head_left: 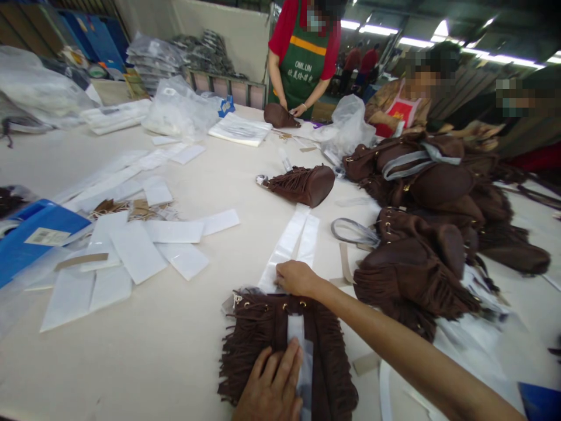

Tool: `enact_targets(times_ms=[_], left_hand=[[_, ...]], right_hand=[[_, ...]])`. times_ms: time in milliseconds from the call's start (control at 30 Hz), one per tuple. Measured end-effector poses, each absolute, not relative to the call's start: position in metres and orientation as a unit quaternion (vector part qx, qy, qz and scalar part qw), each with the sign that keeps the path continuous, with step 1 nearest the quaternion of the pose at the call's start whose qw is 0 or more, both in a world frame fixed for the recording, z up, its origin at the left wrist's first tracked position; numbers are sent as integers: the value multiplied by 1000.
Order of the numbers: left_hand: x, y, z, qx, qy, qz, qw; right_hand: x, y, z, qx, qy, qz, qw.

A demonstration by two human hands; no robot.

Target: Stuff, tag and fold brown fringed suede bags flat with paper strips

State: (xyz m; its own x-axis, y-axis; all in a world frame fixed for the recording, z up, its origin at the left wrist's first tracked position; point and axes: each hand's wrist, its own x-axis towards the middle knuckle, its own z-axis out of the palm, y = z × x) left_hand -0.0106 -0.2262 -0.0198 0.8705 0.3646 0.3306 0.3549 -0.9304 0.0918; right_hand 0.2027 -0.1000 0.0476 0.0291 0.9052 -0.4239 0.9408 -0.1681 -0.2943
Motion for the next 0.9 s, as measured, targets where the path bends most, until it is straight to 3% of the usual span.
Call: enact_targets(times_ms=[467,700,767,900], left_hand=[[-10,-223,-25,963,175,206,0],[-8,-221,-26,962,173,210,11],[-9,-221,-28,961,178,212,13],[-9,-221,-34,959,169,226,5]], right_hand=[[319,-74,65,806,548,-160,-154],[342,-34,68,753,536,-223,-310],[342,-42,61,747,556,-203,-302],[335,-87,33,790,580,-104,-168]])
